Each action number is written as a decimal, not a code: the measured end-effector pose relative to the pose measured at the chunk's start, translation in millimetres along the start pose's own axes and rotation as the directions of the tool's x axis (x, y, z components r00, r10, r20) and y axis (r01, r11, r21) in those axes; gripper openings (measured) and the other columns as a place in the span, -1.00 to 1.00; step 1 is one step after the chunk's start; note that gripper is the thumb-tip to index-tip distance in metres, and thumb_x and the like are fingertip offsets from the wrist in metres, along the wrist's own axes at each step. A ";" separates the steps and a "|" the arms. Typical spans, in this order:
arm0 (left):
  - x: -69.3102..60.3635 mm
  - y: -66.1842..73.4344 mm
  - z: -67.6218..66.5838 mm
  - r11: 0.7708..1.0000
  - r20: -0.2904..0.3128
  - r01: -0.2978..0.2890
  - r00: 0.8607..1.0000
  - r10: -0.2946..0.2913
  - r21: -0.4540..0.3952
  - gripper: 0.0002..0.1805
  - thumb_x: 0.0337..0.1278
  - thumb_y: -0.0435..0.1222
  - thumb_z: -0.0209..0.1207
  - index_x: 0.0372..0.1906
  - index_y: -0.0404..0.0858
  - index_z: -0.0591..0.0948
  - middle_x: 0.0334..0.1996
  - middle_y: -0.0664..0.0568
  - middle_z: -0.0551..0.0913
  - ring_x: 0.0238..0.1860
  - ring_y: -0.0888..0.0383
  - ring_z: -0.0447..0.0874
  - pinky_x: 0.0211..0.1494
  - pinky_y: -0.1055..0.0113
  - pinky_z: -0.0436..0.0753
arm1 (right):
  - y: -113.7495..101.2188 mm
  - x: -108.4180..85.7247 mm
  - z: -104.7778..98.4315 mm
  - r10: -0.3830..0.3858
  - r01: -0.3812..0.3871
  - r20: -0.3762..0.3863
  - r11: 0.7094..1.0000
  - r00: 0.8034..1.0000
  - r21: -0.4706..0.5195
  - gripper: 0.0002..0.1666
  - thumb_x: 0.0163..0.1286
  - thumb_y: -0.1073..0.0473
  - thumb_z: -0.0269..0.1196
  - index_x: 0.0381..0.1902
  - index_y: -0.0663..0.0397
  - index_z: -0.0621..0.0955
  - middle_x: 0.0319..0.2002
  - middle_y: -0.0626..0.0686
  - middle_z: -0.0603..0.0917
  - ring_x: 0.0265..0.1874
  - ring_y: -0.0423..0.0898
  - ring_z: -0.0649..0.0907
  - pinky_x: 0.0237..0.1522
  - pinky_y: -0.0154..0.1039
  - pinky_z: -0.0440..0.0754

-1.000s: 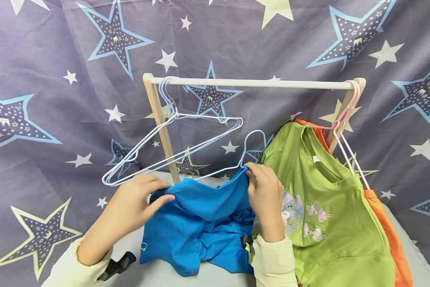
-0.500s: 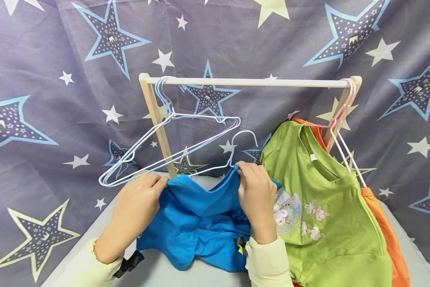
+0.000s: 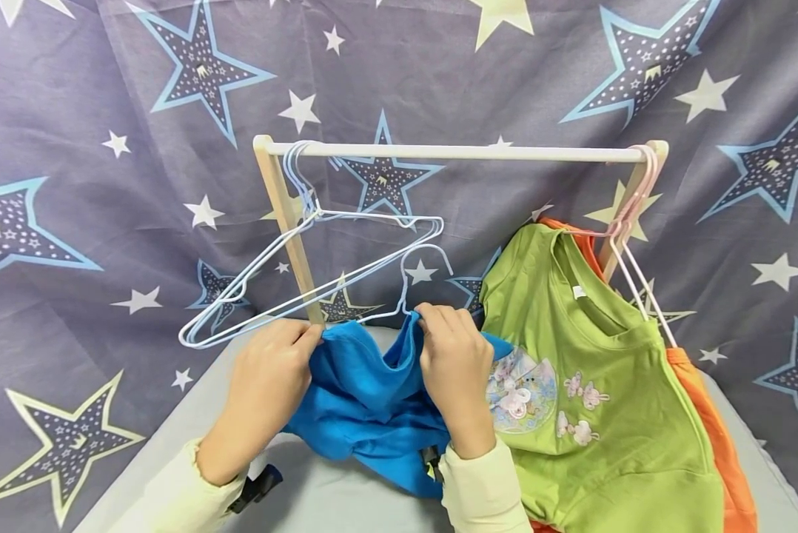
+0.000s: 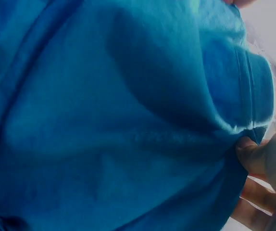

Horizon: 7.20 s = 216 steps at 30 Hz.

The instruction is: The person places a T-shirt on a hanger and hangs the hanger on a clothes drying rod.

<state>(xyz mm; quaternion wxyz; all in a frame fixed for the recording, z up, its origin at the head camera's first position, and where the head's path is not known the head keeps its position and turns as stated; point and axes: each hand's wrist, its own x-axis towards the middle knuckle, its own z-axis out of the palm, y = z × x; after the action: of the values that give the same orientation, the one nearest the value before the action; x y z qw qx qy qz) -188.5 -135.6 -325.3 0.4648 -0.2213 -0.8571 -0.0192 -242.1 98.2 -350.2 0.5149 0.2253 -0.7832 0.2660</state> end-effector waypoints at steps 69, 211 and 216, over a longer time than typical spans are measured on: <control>-12.9 -18.1 7.8 0.981 -0.078 0.160 0.983 -0.169 -0.108 -0.86 0.08 -0.57 0.33 -0.22 -0.41 0.72 -0.35 -0.13 0.69 -0.32 -0.10 0.63 -0.34 0.04 0.66 | 38.8 -4.1 -7.6 0.057 -0.071 0.150 0.993 0.987 0.090 -0.85 0.43 0.37 0.29 -0.07 0.18 0.68 -0.20 0.16 0.72 -0.40 0.10 0.68 -0.43 0.06 0.60; -33.7 -3.0 4.7 0.924 -0.037 0.303 0.947 -0.320 -0.233 -0.93 0.03 -0.41 0.49 -0.34 -0.29 0.82 -0.48 0.02 0.70 -0.44 0.03 0.66 -0.46 0.10 0.62 | -41.4 -2.1 19.3 0.598 -0.682 0.456 0.221 0.659 0.697 -0.65 0.49 0.26 0.28 0.17 0.31 0.64 -0.09 0.21 0.71 -0.12 0.08 0.77 -0.01 -0.19 0.71; -35.3 6.7 1.6 0.919 -0.009 0.321 0.943 -0.331 -0.229 -0.91 0.01 -0.40 0.51 -0.34 -0.27 0.83 -0.49 0.03 0.69 -0.45 0.05 0.64 -0.45 0.14 0.62 | -45.9 -2.8 24.5 0.630 -0.649 0.478 0.053 0.612 0.759 -0.64 0.52 0.29 0.23 0.18 0.40 0.59 -0.12 0.21 0.73 -0.16 0.03 0.79 -0.02 -0.12 0.72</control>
<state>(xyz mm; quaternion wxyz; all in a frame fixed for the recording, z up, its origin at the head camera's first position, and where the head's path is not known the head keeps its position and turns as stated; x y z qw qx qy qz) -170.5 -141.9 -355.8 0.4473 -0.1262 -0.8629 -0.1983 -229.1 47.8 -352.4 0.1305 0.0928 -0.5315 0.8318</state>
